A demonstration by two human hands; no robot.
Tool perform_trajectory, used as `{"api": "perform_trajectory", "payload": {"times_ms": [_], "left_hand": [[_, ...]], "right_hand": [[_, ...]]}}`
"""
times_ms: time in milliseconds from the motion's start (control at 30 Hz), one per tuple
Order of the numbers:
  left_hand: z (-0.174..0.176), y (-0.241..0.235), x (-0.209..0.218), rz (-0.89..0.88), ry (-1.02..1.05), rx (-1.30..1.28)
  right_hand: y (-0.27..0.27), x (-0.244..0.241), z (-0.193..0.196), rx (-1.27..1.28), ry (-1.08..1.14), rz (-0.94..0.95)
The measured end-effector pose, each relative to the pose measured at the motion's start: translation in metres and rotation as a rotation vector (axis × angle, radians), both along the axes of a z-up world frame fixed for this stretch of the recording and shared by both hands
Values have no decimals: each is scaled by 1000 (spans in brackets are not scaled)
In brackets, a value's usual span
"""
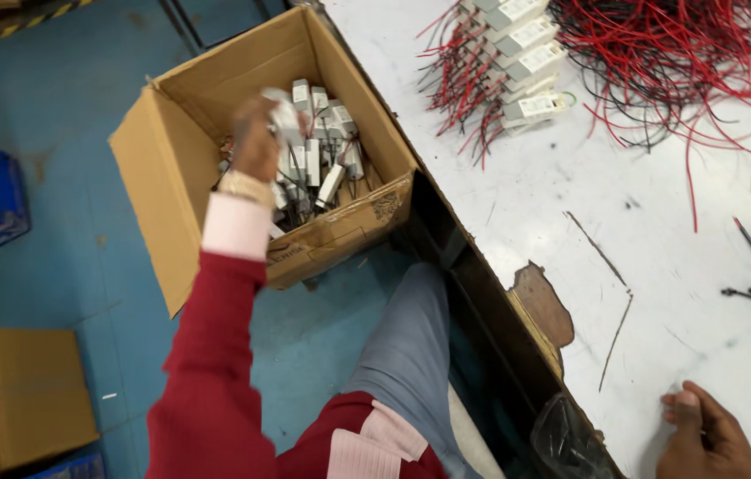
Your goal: The person assembles small white electrical modules by inserting red and black wires into terminal blocks and tightening them with a yellow screwdriver. Completed units are placed into a cardboard box on the floor. The workspace contains piles of wires, loose components, and other tools.
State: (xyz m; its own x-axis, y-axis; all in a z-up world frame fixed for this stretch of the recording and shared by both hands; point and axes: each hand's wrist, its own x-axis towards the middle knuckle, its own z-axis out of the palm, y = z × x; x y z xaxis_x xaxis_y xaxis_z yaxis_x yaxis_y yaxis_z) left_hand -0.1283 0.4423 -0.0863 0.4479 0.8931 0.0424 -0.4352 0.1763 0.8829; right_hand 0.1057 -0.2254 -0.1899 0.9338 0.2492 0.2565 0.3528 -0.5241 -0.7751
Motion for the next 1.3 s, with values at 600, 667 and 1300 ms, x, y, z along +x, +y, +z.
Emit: {"api": "perform_trajectory", "payload": {"times_ms": [600, 667, 1300], "left_hand": [[-107, 93, -67, -60, 1649, 665], [-102, 93, -63, -204, 1563, 424], [-110, 78, -19, -428, 1547, 822]], "right_hand": [[-37, 73, -63, -113, 332, -22], [-36, 75, -62, -168, 347, 2], [-22, 42, -43, -147, 246, -144]]}}
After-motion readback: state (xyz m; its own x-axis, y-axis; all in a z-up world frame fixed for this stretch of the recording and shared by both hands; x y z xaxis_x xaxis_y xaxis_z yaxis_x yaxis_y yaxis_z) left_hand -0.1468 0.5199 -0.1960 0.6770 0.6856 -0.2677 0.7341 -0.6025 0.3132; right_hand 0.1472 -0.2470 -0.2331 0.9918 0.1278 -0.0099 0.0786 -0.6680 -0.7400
